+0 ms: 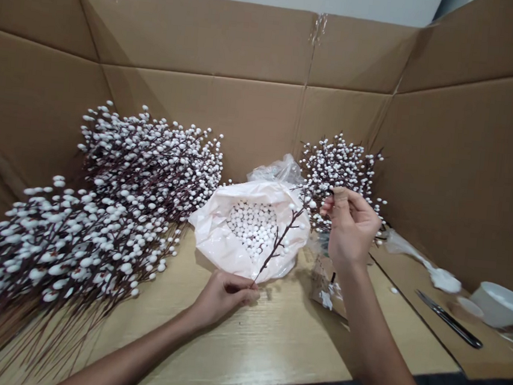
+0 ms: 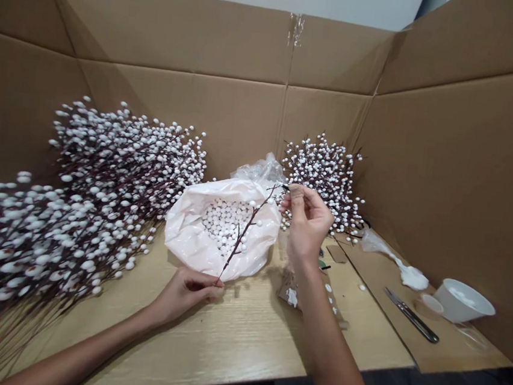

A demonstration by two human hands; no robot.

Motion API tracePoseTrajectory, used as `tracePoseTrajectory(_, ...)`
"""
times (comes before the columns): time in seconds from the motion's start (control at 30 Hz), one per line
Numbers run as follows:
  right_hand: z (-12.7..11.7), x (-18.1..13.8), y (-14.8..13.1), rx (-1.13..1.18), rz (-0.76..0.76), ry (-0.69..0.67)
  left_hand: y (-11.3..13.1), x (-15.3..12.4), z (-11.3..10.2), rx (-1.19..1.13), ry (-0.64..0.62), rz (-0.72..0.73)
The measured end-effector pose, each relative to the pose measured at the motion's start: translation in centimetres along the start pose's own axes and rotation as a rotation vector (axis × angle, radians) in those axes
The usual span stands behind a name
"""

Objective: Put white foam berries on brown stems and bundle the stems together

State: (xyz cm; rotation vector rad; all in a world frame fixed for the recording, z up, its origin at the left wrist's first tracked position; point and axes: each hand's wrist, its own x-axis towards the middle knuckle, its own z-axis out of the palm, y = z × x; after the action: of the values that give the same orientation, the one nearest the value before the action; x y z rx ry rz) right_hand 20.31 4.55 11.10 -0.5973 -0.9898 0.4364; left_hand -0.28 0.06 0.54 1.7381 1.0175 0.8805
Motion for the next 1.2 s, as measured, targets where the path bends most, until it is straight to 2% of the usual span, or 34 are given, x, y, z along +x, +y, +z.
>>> tracePoseTrajectory(0.1, -0.38, 0.62, -0.17, 0.017, 0.025, 0.04, 0.06, -0.05, -0.12, 0.085, -0.004, 0.036)
tracePoseTrajectory(0.27, -0.56, 0.88, -0.22, 0.029, 0.085, 0.034, 0.18, -0.1, -0.23, 0.153, -0.005, 0.075)
tracePoseTrajectory(0.73, -0.41, 0.66, 0.25, 0.16, 0.265, 0.017, 0.0, -0.15, -0.18, 0.156, 0.004, 0.069)
tracePoseTrajectory(1.2, -0.6, 0.95, 0.37, 0.199, 0.343, 0.014, -0.06, -0.1, -0.19, 0.144, 0.006, 0.087)
